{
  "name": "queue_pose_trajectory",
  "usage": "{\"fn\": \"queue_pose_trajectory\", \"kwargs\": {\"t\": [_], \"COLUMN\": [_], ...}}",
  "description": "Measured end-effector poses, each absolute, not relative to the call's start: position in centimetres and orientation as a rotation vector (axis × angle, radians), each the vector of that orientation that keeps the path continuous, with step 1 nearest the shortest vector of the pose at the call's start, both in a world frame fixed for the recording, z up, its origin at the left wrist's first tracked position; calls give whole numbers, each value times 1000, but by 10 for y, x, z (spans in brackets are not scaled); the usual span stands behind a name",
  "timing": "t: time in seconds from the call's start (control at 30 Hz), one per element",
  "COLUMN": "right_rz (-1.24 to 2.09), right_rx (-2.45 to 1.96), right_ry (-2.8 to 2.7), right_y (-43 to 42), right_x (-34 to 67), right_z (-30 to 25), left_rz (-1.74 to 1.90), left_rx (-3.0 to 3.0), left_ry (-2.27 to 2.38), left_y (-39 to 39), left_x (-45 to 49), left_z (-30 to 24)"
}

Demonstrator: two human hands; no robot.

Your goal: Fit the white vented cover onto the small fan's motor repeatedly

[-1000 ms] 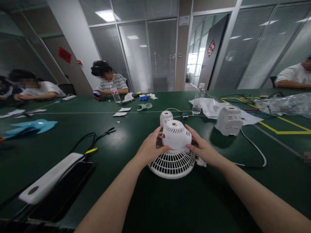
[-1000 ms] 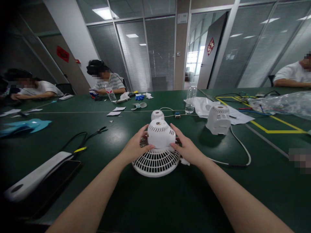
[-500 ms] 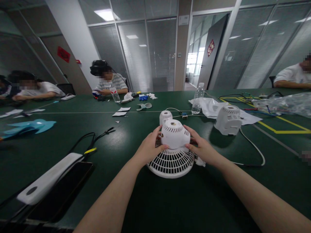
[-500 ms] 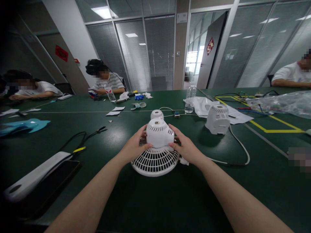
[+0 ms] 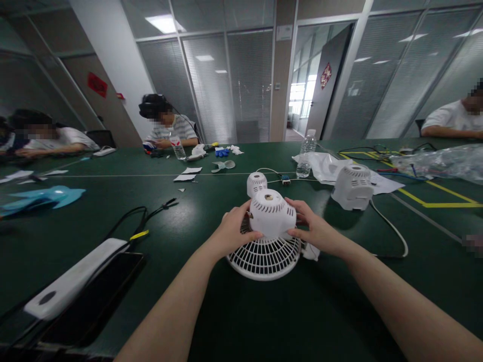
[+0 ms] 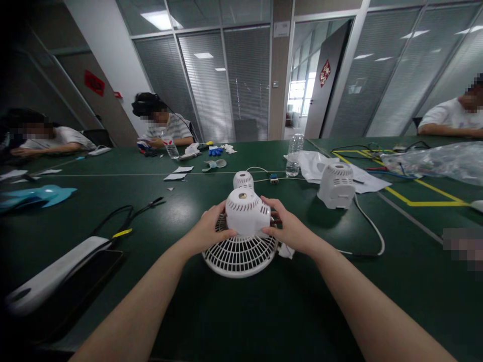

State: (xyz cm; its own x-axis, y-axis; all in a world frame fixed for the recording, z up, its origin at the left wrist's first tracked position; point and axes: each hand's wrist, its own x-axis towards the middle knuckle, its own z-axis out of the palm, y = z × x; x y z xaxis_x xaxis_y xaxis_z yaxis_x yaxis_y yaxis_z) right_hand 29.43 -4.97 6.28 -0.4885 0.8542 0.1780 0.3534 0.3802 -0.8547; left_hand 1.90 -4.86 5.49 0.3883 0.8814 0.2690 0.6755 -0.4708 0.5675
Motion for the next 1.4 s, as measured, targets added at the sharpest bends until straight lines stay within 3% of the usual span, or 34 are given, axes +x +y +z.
{"fn": "queue_pose_trajectory", "kwargs": {"t": [0.37, 1.4], "right_rz": [896, 966], "right_rx": [-1052, -1065], "right_ry": [-2056, -2138], "right_y": [-51, -57], "right_x": [288, 294], "right_z": [60, 68], "left_rz": [779, 760], "left_rx": [2259, 2015], "left_ry": [1360, 1370], "left_y": [-49, -48], "left_x": [20, 16], "left_z": [50, 48]}}
